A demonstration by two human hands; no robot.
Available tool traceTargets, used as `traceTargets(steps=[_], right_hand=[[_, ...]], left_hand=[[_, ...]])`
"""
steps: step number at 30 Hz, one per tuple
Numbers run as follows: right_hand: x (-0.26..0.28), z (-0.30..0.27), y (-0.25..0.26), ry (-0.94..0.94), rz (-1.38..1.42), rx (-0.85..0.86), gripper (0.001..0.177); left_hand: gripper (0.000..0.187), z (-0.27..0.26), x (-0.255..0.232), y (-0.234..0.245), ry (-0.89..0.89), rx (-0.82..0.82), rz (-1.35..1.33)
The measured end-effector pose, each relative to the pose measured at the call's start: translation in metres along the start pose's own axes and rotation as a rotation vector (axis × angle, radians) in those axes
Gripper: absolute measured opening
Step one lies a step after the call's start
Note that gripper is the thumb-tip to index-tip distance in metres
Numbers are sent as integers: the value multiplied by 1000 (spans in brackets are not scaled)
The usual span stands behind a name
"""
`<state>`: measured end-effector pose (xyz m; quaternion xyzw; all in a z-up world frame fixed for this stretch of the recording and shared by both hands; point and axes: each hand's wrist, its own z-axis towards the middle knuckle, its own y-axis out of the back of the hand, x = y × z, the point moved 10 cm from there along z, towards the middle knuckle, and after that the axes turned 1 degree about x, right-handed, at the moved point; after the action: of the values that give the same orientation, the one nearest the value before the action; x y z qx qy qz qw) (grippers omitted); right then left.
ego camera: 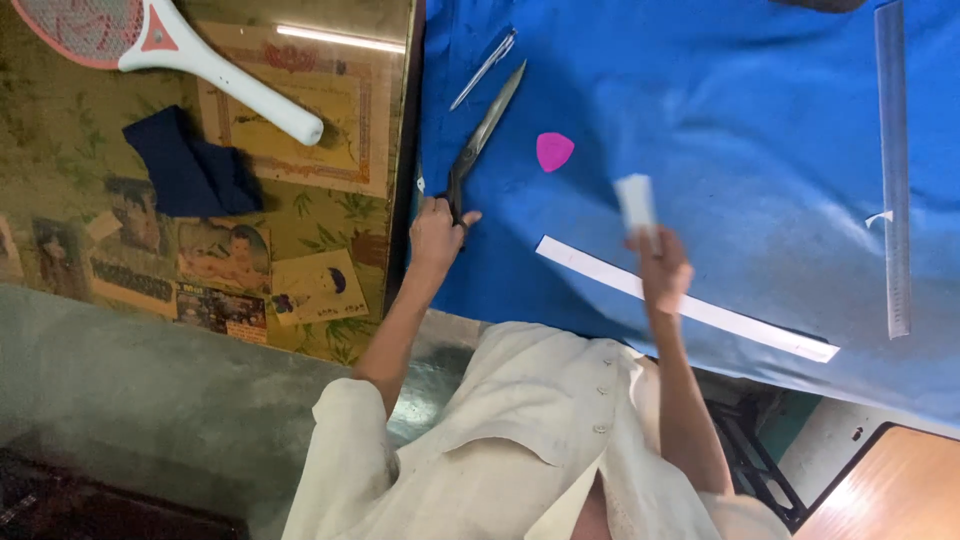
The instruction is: The person uses shears to cut a long strip from a large sheet of white paper on a blue table. They then measure the strip with a ruler and a pink marker, and cut it into smaller pieces.
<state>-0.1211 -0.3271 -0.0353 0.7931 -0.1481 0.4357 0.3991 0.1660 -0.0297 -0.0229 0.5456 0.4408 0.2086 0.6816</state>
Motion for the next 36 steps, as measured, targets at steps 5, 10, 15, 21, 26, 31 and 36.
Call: traceTargets(steps=[5,10,15,21,26,31,36], right_hand=[[-87,-35,104,-313,376,-325,23],[-136,-84,112,-448,409,-489,29],[-161,-117,97,-534,427,-597,30],[-142,-175,125,-500,568,-869,26],[-189,-223,103,-593,747,-871,30],[-149,-240,114,-645,810,-857,37],[-151,-248,118,-604,740,-838,41]], left_hand=[[31,2,5,-39,57,542,-24],[25,125,-40,10,-190,18,169],[31,193,-35,-47,-506,-268,87],[21,181,-123,-2,-505,-223,-91],[12,86,-264,-106,-660,664,-111],[16,35,-502,-177,-1173,526,-274],[51,28,-698,-50,-1235,91,-631]])
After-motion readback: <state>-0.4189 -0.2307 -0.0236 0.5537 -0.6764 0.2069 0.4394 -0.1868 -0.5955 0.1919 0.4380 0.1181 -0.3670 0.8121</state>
